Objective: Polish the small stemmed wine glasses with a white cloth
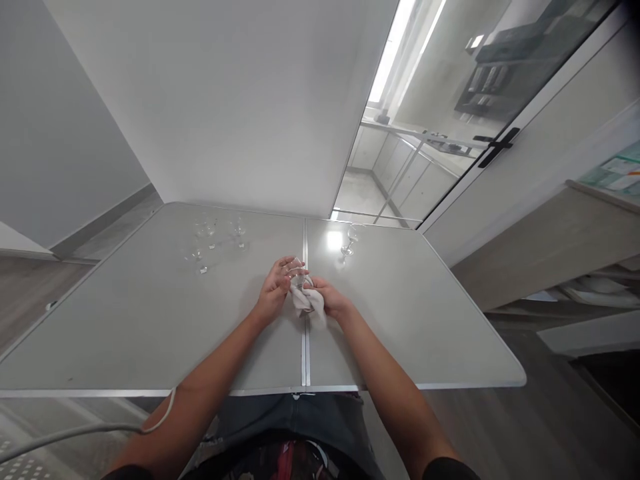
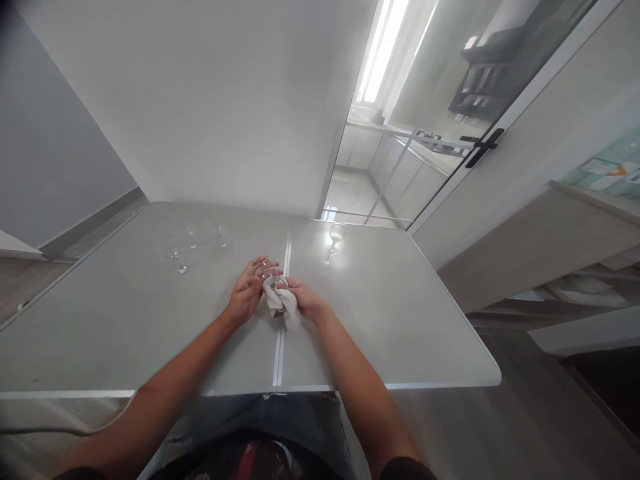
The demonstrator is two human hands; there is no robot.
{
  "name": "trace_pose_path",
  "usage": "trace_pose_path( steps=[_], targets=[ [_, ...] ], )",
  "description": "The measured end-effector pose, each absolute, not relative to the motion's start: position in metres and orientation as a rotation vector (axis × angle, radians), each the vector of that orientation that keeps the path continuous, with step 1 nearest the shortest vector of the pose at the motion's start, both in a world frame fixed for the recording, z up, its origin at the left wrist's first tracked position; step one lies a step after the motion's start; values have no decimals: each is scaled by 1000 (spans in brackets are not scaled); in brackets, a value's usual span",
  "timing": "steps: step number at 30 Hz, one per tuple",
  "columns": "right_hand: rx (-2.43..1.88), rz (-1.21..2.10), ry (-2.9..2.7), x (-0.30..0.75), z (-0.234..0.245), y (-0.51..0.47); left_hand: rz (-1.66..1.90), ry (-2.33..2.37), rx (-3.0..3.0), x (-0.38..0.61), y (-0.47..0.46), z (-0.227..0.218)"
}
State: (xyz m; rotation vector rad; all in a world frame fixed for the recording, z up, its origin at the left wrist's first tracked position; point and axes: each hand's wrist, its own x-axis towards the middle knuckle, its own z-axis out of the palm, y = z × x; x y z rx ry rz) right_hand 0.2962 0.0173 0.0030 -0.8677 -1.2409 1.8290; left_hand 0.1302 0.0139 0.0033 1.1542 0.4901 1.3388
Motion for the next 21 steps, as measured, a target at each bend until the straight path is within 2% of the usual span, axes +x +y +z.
trace_pose_path(
  steps=[2,5,7,13,17,21],
  targets=[
    [-870,1783,-1269,296,3,17,1373,534,1180,130,15,3],
    [-940,1376,-1401,288,1,17,1553,660,1324,132,16,1],
    [-936,1274,-1384,281,-2,19,1618,656,1437,133,15,1],
    [-799,1263,-674,274,-5,26,1680,542,1575,131,9,4],
    [-692,1539,-804,273,1,22,1672,547,1580,132,7,3],
    [-690,1616,-934,273,5,19,1764,618,1506,129,7,6]
  ],
)
